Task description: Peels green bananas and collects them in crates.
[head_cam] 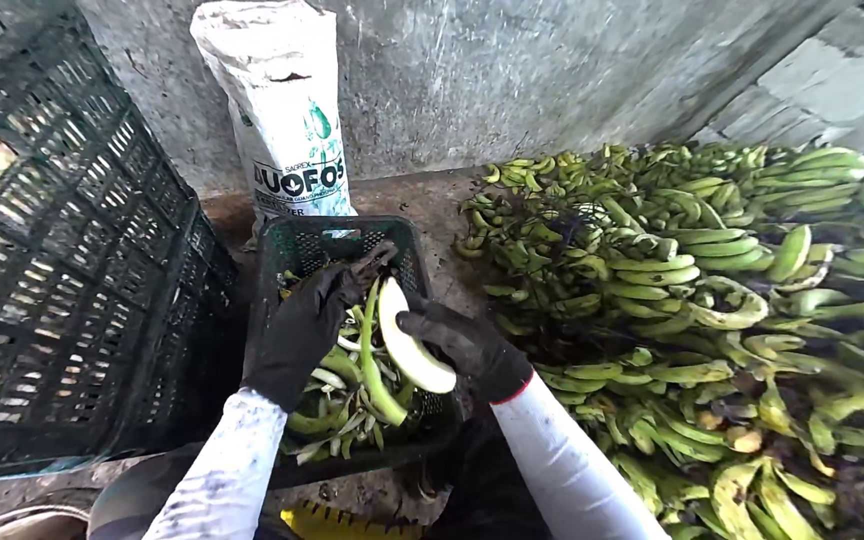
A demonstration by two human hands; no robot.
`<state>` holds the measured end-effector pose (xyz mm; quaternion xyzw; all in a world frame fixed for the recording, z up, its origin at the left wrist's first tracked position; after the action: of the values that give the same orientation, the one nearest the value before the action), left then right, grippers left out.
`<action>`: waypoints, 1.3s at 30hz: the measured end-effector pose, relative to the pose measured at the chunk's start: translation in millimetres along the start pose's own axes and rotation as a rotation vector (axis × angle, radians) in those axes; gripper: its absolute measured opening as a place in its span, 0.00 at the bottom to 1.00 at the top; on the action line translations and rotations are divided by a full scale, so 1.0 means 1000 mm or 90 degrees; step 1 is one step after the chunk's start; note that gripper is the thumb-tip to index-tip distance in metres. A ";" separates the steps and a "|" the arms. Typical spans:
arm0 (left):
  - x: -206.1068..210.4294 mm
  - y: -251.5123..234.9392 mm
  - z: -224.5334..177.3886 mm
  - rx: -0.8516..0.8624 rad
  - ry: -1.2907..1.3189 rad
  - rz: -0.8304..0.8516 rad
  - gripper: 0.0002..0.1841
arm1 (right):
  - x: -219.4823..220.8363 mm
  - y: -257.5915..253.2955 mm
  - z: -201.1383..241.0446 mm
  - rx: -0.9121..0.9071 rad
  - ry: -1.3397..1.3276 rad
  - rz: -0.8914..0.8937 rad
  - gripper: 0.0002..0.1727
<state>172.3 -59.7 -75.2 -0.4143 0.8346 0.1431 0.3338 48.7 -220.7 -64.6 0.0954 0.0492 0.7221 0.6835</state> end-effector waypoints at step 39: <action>0.021 0.014 -0.018 -0.133 0.035 0.051 0.22 | -0.015 0.008 -0.025 -0.145 0.073 -0.249 0.32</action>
<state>144.0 -72.8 -76.2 -0.4168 0.8399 0.2309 0.2598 36.7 -235.0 -88.4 -0.0351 0.0233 0.5807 0.8131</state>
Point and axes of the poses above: each hand's wrist, its own y-axis away from the middle knuckle, its own x-axis out of the palm, z = x × y, the point moved 5 cm from there along -y, towards the middle knuckle, and after that the axes turned 3 degrees about z, right-handed, at the moved point
